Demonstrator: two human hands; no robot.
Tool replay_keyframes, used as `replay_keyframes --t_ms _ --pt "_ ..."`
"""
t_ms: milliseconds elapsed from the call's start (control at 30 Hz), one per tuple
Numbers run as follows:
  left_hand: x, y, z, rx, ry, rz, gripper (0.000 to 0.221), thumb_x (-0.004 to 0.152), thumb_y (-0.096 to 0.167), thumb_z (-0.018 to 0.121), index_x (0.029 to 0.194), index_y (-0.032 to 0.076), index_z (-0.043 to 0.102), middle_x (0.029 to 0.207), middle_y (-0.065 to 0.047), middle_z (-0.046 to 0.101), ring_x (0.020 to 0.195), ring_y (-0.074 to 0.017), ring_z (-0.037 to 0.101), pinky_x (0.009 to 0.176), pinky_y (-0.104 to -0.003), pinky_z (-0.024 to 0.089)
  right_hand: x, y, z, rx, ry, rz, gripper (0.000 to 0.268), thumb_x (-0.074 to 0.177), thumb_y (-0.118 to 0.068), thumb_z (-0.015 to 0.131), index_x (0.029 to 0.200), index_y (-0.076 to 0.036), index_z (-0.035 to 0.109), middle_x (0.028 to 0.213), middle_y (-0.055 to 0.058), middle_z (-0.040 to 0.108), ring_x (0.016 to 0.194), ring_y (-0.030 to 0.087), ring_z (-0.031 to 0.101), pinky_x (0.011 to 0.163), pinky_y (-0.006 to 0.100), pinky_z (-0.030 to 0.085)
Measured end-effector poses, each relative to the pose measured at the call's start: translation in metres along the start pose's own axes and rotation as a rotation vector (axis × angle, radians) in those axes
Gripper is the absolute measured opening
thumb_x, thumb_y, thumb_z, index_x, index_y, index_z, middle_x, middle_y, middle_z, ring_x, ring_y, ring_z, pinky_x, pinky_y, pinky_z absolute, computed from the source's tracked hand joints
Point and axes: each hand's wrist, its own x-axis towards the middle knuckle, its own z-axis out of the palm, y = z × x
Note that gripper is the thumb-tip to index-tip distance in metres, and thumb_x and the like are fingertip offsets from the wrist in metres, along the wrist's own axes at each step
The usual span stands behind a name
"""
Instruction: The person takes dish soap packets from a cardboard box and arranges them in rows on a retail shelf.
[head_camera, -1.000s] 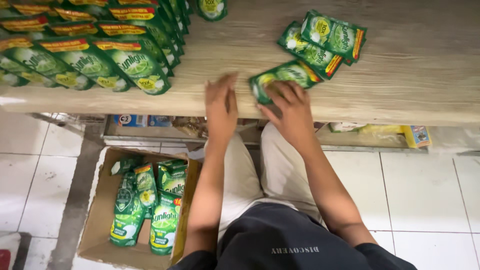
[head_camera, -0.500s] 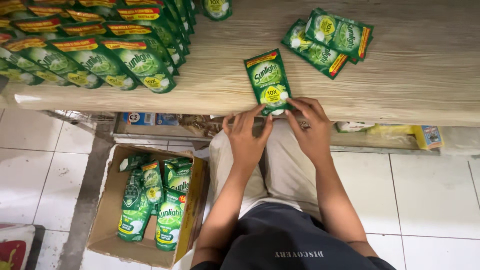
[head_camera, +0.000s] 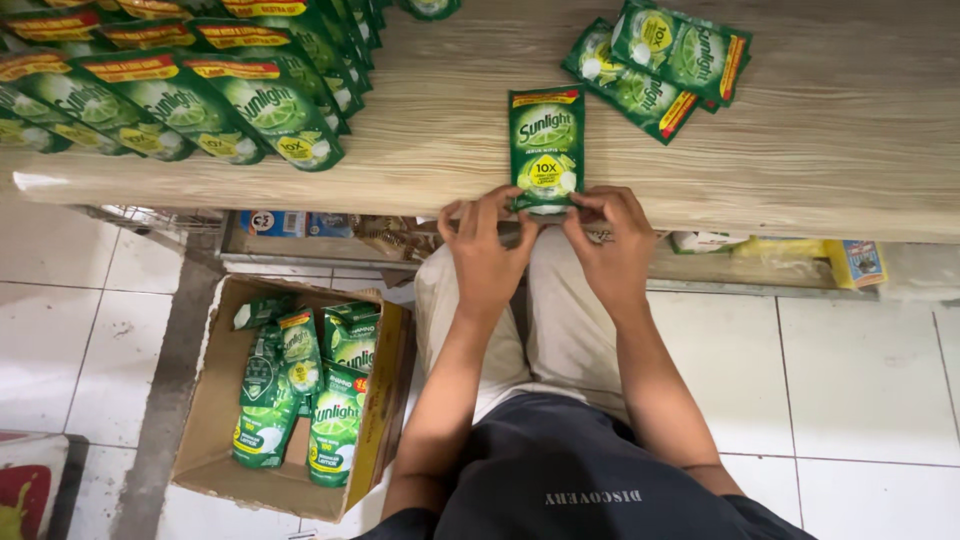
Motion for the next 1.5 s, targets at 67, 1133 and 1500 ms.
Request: replay_keyframes --t_ms 67,1133,1500 --pt "-0.001 -0.004 -0.007 -0.036 -0.029 0.020 0.032 0.085 0.012 0.080 0.115 0.013 0.067 0.094 0.001 0.069 0.088 -0.0174 0.067 0.108 -0.043 0.037 -0.004 0.003 -0.005 0.007 -0.019 0.014 0.021 0.090 0.003 0.080 0.108 0.001 0.070 0.110 0.014 0.071 0.091 0.020 0.075 0.078 0.029 0.061" --pt "0.046 -0.025 -0.006 -0.975 -0.120 -0.363 0.015 0.104 0.008 0.069 0.114 -0.002 0.068 0.105 -0.009 0.075 0.095 -0.0107 0.067 0.083 -0.025 0.053 0.044 0.011 -0.008 0.346 -0.202 0.288 0.016 0.101 -0.011 0.074 0.111 0.002 0.073 0.083 0.005 0.068 0.074 0.007 0.059 0.066 0.024 0.046" --pt "0.091 -0.034 -0.030 -0.402 -0.120 -0.326 0.031 0.094 0.024 0.077 0.108 -0.003 0.076 0.094 -0.016 0.080 0.086 -0.0182 0.069 0.081 -0.030 0.056 0.079 0.002 0.027 0.285 -0.382 0.173 0.042 0.083 -0.016 0.084 0.117 0.000 0.066 0.095 0.005 0.073 0.080 0.010 0.069 0.071 0.027 0.057"
